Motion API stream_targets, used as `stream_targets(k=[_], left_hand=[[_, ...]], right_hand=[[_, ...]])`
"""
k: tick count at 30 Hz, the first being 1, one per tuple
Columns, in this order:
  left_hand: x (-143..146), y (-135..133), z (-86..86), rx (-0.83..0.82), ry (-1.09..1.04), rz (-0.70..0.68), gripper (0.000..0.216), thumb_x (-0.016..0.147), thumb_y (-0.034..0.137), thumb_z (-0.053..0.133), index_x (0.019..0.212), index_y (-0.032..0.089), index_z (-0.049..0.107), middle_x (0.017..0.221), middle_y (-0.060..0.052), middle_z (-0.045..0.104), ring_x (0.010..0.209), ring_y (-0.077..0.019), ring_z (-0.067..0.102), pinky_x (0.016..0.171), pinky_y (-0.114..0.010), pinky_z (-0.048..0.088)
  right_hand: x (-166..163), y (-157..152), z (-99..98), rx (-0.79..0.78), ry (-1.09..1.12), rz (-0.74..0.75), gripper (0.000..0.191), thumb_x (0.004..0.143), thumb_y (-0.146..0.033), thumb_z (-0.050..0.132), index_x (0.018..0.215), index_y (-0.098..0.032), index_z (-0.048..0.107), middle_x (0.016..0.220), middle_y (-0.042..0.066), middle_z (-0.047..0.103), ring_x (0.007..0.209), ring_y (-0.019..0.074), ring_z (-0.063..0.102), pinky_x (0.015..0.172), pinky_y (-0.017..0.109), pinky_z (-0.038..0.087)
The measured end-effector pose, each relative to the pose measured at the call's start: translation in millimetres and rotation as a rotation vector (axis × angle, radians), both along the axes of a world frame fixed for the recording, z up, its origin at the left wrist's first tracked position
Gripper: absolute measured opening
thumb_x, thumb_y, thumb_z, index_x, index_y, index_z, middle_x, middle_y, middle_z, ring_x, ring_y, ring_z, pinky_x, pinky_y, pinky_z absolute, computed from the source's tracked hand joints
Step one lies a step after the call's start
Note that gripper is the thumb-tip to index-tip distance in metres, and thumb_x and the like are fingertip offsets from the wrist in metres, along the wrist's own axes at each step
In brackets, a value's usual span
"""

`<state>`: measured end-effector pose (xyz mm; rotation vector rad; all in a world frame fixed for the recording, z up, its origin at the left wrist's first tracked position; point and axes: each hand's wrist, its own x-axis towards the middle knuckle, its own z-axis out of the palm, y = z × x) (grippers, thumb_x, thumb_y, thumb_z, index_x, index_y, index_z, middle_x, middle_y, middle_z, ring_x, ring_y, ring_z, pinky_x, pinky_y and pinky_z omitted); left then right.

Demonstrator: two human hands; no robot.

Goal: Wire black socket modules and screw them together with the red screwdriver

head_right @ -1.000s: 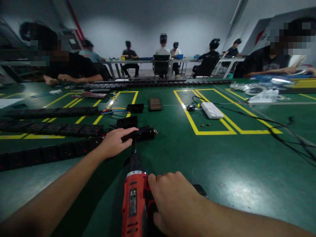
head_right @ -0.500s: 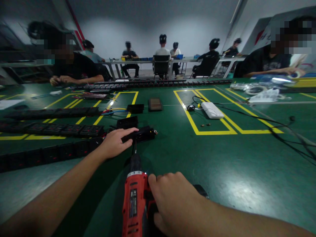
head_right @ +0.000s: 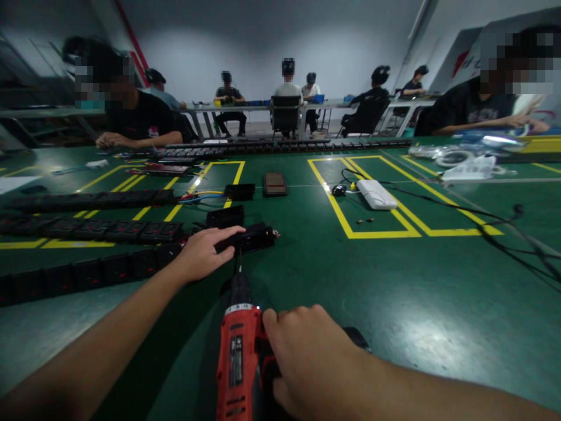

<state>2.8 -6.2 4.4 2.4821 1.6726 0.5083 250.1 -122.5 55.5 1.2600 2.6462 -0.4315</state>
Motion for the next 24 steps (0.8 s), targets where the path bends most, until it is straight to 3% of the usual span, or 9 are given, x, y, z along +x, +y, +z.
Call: stream_targets(k=[12, 17, 24], left_hand=[[0.4, -0.7, 0.1, 0.008, -0.002, -0.006, 0.049, 0.088, 0.034, 0.051, 0.137, 0.034, 0.056, 0.112, -0.002, 0.072, 0.099, -0.0255, 0.065, 0.092, -0.041, 0.049], [0.3, -0.2, -0.4, 0.011, 0.01, -0.01, 0.049, 0.089, 0.034, 0.051, 0.137, 0.034, 0.055, 0.113, -0.003, 0.072, 0.101, -0.0268, 0.065, 0.091, -0.042, 0.05], [0.0, -0.8, -0.8, 0.014, 0.008, -0.006, 0.049, 0.089, 0.034, 0.05, 0.138, 0.034, 0.055, 0.112, -0.003, 0.072, 0.101, -0.0263, 0.065, 0.091, -0.042, 0.05]], right_hand=[[1.0, 0.0, -2.2, 0.041, 0.02, 0.007, 0.032, 0.06, -0.02, 0.057, 0.092, -0.016, 0.063, 0.077, 0.009, 0.072, 0.059, 0.0256, 0.064, 0.049, 0.03, 0.016], [2.1, -1.0, -6.0, 0.048, 0.033, 0.013, 0.036, 0.059, -0.019, 0.056, 0.095, -0.016, 0.062, 0.08, 0.01, 0.072, 0.063, 0.028, 0.066, 0.051, 0.03, 0.02], [2.6, -2.1, -5.9, 0.086, 0.039, 0.021, 0.032, 0.06, -0.018, 0.059, 0.092, -0.015, 0.063, 0.076, 0.008, 0.07, 0.059, 0.0241, 0.064, 0.05, 0.03, 0.025]])
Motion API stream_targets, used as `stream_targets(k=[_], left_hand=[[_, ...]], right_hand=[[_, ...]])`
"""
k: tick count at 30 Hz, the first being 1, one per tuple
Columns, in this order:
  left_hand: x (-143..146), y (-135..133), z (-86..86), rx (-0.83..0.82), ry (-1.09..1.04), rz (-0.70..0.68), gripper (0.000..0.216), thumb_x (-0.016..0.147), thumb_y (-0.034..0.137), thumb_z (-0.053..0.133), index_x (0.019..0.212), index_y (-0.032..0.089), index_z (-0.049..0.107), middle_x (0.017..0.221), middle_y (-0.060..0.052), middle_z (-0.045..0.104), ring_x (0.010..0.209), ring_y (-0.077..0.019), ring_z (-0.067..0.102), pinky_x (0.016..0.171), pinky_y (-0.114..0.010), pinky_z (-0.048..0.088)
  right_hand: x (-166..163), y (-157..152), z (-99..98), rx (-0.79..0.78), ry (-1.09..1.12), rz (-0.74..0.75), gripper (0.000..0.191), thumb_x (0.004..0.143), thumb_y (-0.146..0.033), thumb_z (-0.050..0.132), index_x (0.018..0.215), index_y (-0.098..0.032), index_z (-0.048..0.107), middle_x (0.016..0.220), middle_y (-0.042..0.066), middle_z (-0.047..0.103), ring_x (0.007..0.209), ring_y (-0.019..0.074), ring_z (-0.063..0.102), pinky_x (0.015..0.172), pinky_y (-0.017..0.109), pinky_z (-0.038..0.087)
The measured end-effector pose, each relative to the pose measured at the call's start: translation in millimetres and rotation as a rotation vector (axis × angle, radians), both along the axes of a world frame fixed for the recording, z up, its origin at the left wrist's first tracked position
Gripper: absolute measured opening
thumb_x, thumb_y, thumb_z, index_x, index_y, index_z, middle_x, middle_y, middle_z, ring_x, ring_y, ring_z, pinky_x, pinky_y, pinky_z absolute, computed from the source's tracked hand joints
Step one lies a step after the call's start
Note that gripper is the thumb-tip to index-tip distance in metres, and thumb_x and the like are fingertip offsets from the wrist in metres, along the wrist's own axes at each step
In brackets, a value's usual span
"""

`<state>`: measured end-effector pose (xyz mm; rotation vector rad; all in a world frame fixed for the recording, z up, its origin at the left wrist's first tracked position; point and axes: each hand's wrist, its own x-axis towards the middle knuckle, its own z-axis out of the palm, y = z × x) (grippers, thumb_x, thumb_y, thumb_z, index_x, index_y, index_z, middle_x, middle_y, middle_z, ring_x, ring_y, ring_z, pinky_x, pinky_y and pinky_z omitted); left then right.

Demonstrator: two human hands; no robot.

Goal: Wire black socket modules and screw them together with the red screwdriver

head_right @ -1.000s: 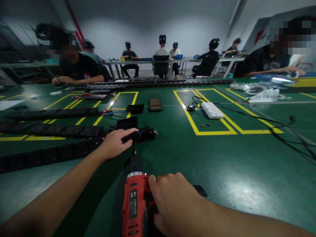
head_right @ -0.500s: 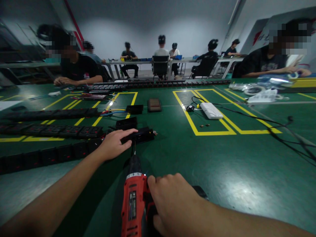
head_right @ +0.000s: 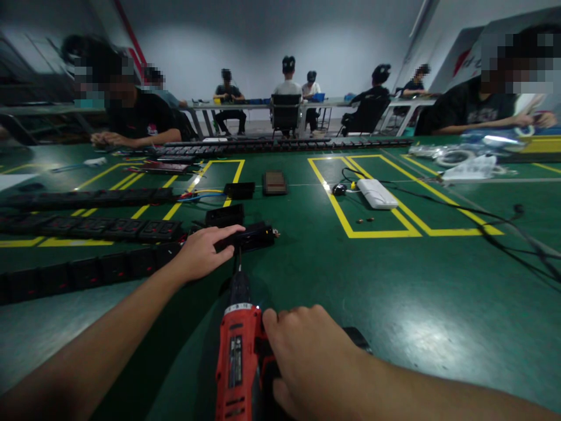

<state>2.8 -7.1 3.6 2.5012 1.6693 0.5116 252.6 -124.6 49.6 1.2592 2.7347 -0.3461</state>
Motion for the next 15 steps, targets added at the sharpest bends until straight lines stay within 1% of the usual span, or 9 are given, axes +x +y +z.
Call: stream_targets(k=[6, 10, 15], left_hand=[[0.1, 0.0, 0.4, -0.003, 0.001, 0.001, 0.049, 0.089, 0.034, 0.051, 0.137, 0.034, 0.055, 0.112, -0.003, 0.072, 0.099, -0.0259, 0.065, 0.09, -0.041, 0.05], [0.6, 0.0, 0.9, -0.007, -0.004, 0.006, 0.049, 0.089, 0.033, 0.051, 0.137, 0.034, 0.056, 0.114, -0.003, 0.072, 0.101, -0.0253, 0.065, 0.09, -0.04, 0.049], [0.3, 0.1, 0.5, 0.001, -0.007, 0.005, 0.049, 0.089, 0.034, 0.051, 0.137, 0.034, 0.055, 0.111, -0.003, 0.072, 0.101, -0.0249, 0.065, 0.092, -0.04, 0.049]], right_hand=[[-1.1, 0.8, 2.6, -0.041, -0.014, -0.008, 0.035, 0.06, -0.018, 0.057, 0.094, -0.015, 0.063, 0.079, 0.01, 0.072, 0.063, 0.0282, 0.066, 0.05, 0.03, 0.021], [-1.3, 1.2, 2.5, -0.038, -0.044, 0.0, 0.036, 0.062, -0.019, 0.056, 0.097, -0.015, 0.063, 0.081, 0.011, 0.072, 0.064, 0.0289, 0.066, 0.051, 0.031, 0.019], [-0.7, 0.8, 1.0, -0.041, -0.024, -0.004, 0.033, 0.061, -0.02, 0.056, 0.094, -0.016, 0.062, 0.08, 0.01, 0.071, 0.063, 0.0288, 0.066, 0.051, 0.031, 0.02]])
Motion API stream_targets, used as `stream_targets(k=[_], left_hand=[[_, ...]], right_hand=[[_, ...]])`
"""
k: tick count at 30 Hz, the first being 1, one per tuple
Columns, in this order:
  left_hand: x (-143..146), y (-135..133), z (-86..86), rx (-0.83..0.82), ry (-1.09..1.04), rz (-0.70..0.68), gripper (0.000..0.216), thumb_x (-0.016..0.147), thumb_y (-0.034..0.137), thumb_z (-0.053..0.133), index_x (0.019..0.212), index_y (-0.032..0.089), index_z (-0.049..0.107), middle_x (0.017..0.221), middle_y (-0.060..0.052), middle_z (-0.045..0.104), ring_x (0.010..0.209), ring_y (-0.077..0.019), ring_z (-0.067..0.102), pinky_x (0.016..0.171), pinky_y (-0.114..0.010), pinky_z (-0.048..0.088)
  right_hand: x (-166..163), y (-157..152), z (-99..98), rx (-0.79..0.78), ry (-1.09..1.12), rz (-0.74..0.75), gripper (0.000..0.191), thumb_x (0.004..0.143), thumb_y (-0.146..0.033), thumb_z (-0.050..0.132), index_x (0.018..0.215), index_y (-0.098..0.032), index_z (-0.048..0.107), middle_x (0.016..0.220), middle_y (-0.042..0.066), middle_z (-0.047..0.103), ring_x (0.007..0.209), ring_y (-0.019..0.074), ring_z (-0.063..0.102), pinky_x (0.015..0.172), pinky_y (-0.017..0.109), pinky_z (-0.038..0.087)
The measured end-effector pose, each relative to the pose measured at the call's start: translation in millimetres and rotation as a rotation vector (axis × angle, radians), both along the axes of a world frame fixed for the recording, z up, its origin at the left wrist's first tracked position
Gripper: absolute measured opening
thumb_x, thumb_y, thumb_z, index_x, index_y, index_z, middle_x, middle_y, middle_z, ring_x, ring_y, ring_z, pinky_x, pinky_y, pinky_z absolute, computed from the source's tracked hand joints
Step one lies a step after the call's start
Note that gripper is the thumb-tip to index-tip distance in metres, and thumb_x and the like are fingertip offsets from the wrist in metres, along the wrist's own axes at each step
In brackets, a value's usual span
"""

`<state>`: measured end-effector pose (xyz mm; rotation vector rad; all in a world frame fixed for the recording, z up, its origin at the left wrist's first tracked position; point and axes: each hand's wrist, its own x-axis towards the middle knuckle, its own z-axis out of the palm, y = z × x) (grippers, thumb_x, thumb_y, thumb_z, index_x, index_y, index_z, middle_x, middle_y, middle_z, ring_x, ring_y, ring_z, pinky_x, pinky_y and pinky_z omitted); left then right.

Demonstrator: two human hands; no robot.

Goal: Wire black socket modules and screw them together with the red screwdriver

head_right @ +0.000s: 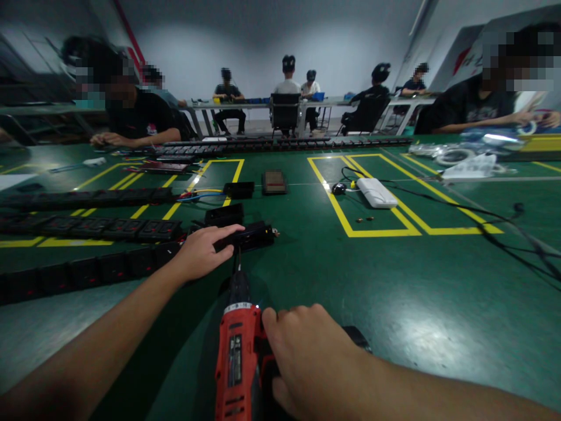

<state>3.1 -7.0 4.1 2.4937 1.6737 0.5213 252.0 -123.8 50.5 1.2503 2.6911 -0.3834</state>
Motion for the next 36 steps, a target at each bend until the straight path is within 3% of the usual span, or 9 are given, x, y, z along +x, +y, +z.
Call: stream_targets(k=[17, 26, 36], left_hand=[[0.4, 0.2, 0.2, 0.001, -0.008, -0.001, 0.049, 0.088, 0.033, 0.052, 0.136, 0.035, 0.056, 0.113, -0.002, 0.072, 0.1, -0.0254, 0.066, 0.091, -0.041, 0.05], [2.0, -1.8, 3.0, -0.002, -0.004, -0.011, 0.048, 0.088, 0.033, 0.051, 0.136, 0.035, 0.057, 0.119, -0.001, 0.071, 0.101, -0.0254, 0.066, 0.092, -0.04, 0.05], [1.3, -1.8, 1.8, 0.007, 0.0, -0.015, 0.048, 0.089, 0.034, 0.051, 0.136, 0.033, 0.057, 0.11, -0.003, 0.072, 0.097, -0.026, 0.066, 0.089, -0.041, 0.05]], right_hand=[[0.5, -0.3, -1.4, 0.038, 0.011, 0.001, 0.033, 0.061, -0.02, 0.058, 0.093, -0.016, 0.062, 0.076, 0.009, 0.071, 0.059, 0.0257, 0.063, 0.05, 0.031, 0.021], [-1.1, 0.1, 1.9, 0.008, -0.01, -0.002, 0.033, 0.061, -0.019, 0.058, 0.094, -0.016, 0.062, 0.079, 0.01, 0.071, 0.062, 0.0283, 0.066, 0.051, 0.031, 0.019], [-2.2, -0.1, 4.0, 0.011, -0.028, -0.008, 0.03, 0.062, -0.021, 0.06, 0.092, -0.017, 0.063, 0.077, 0.009, 0.071, 0.06, 0.0271, 0.065, 0.05, 0.03, 0.016]])
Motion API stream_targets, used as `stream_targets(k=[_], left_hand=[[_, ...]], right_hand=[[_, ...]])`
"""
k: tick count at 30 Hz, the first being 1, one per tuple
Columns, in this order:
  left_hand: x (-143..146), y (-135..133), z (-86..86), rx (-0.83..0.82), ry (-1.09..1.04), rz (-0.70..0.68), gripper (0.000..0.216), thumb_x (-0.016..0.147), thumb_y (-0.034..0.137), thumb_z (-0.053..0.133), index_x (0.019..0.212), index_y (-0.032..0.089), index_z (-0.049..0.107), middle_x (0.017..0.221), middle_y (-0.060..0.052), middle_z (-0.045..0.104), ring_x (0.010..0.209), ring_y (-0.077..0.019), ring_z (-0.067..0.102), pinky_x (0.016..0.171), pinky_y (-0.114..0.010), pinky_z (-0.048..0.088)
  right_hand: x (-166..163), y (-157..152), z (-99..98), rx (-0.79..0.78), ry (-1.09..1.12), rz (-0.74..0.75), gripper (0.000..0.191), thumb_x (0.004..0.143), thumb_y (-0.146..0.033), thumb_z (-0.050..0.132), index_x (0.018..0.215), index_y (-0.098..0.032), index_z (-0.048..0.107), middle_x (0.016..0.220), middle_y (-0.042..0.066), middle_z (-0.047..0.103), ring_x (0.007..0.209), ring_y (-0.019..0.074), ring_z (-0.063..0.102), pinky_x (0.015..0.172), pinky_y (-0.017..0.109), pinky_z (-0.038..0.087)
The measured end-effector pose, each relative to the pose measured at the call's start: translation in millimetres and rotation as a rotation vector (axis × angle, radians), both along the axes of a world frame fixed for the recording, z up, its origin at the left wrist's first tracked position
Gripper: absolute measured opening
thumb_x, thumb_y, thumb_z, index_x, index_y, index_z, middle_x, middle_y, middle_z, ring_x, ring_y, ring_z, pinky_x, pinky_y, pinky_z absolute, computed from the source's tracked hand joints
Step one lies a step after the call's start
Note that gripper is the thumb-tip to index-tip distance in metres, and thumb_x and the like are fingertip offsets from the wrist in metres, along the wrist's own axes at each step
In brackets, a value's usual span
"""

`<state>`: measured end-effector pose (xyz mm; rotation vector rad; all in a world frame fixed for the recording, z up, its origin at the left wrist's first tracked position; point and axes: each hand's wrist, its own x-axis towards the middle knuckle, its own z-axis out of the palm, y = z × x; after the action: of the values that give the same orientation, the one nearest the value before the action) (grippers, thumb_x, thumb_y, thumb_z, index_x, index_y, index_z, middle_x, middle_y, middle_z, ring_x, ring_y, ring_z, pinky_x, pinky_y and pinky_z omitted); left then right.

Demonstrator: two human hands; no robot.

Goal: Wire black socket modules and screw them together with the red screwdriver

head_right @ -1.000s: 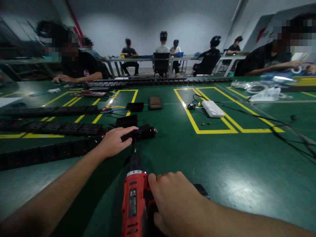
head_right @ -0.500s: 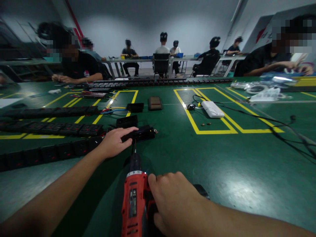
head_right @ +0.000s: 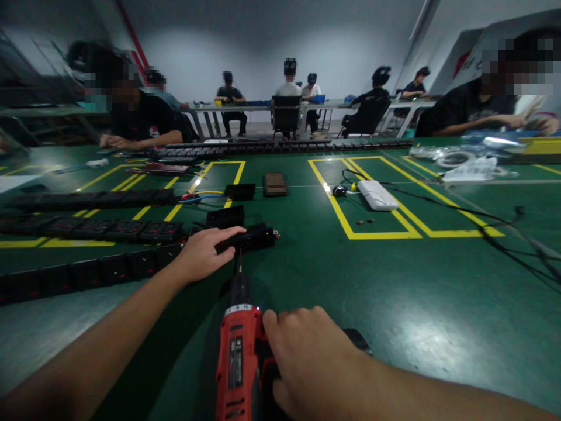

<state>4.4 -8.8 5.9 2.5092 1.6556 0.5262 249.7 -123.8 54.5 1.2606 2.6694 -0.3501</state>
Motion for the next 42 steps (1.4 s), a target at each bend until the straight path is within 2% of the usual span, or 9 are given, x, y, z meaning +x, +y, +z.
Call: stream_targets(k=[10, 36, 42], left_hand=[[0.3, -0.3, 0.6, 0.003, 0.004, -0.007, 0.048, 0.089, 0.033, 0.051, 0.137, 0.034, 0.056, 0.118, -0.001, 0.071, 0.101, -0.0265, 0.065, 0.091, -0.042, 0.049], [-0.1, 1.2, -1.7, 0.006, 0.008, 0.002, 0.049, 0.088, 0.034, 0.051, 0.137, 0.034, 0.056, 0.113, -0.002, 0.072, 0.101, -0.0255, 0.066, 0.093, -0.041, 0.05], [2.4, -1.0, -1.5, 0.039, 0.035, 0.017, 0.047, 0.088, 0.033, 0.052, 0.136, 0.035, 0.055, 0.115, -0.001, 0.072, 0.102, -0.0247, 0.066, 0.093, -0.04, 0.05]], right_hand=[[1.9, -0.6, -3.6, 0.022, 0.003, 0.027, 0.036, 0.062, -0.021, 0.057, 0.097, -0.016, 0.062, 0.078, 0.01, 0.072, 0.06, 0.0296, 0.066, 0.05, 0.032, 0.02], [3.0, 1.2, -5.4, -0.034, 0.055, -0.026, 0.039, 0.056, -0.019, 0.053, 0.094, -0.017, 0.061, 0.082, 0.01, 0.072, 0.065, 0.0301, 0.066, 0.053, 0.03, 0.016], [2.6, 1.4, -3.3, -0.073, 0.082, -0.023, 0.041, 0.058, -0.017, 0.054, 0.098, -0.017, 0.061, 0.086, 0.01, 0.072, 0.068, 0.0291, 0.066, 0.055, 0.031, 0.026]])
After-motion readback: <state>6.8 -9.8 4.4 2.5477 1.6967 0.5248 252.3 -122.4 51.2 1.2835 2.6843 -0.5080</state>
